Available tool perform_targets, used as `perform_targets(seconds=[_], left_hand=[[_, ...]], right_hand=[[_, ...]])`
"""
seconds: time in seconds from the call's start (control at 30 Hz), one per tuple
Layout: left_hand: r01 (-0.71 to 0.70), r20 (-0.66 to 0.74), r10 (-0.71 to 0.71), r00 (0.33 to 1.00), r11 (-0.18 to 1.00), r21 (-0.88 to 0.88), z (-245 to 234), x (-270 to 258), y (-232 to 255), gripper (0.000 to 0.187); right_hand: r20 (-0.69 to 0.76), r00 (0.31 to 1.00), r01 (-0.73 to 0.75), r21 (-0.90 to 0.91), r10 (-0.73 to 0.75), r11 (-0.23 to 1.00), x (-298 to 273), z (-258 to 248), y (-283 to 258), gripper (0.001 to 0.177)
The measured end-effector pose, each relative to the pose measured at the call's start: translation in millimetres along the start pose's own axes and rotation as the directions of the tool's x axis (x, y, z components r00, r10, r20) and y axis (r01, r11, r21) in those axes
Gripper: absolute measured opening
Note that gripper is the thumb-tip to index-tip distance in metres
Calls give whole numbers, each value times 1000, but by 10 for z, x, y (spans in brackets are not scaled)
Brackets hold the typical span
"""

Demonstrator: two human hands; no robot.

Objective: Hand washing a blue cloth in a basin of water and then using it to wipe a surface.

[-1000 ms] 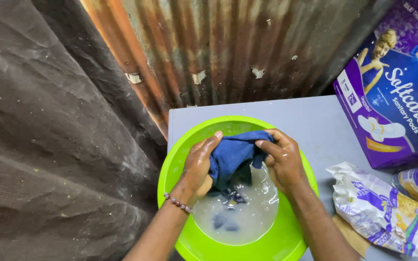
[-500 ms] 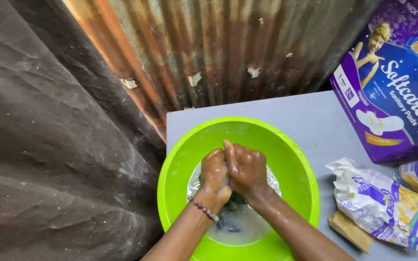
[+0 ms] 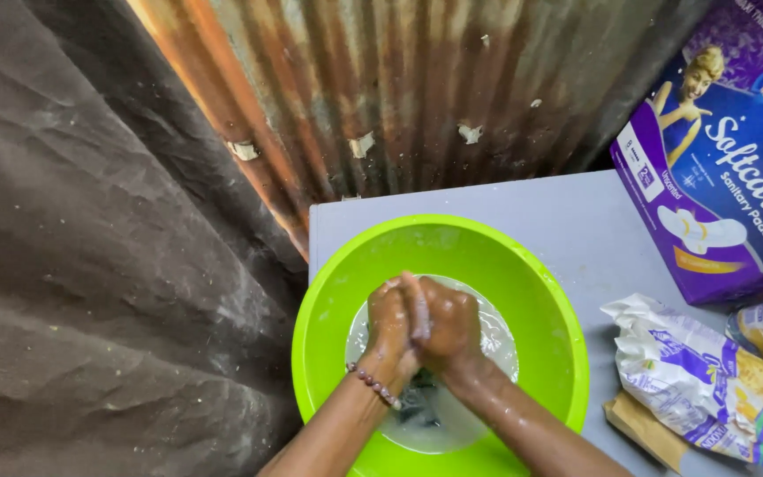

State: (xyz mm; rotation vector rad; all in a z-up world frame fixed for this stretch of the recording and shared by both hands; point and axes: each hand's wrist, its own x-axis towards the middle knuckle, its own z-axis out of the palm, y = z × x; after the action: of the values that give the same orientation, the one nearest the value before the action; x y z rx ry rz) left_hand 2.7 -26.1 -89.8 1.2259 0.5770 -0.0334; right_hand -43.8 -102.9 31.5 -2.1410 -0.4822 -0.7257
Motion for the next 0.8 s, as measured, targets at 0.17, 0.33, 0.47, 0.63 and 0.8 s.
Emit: perform_targets(seconds=[0.17, 0.33, 0.47, 0.63, 0.8], left_hand=[[-43, 72, 40, 997, 998, 42, -170, 1027, -926, 32], [58, 12, -57, 998, 990, -129, 59, -179, 74, 29], [105, 169, -40, 985, 910, -400, -113, 364, -258, 39], [-60, 68, 65, 996, 996, -73, 158, -795, 741, 19], [-56, 229, 115, 967, 966, -251, 123, -1064, 1074, 30]], right_hand=[[51, 998, -50, 32, 48, 998, 65, -202, -372, 51], [58, 996, -66, -118, 73, 991, -53, 60, 266, 57], [74, 996, 45, -48, -41, 998, -41, -58, -207, 29], [73, 985, -144, -167, 158, 975, 164, -140, 315, 56], [164, 907, -370, -126, 387, 920, 447, -377, 696, 66]])
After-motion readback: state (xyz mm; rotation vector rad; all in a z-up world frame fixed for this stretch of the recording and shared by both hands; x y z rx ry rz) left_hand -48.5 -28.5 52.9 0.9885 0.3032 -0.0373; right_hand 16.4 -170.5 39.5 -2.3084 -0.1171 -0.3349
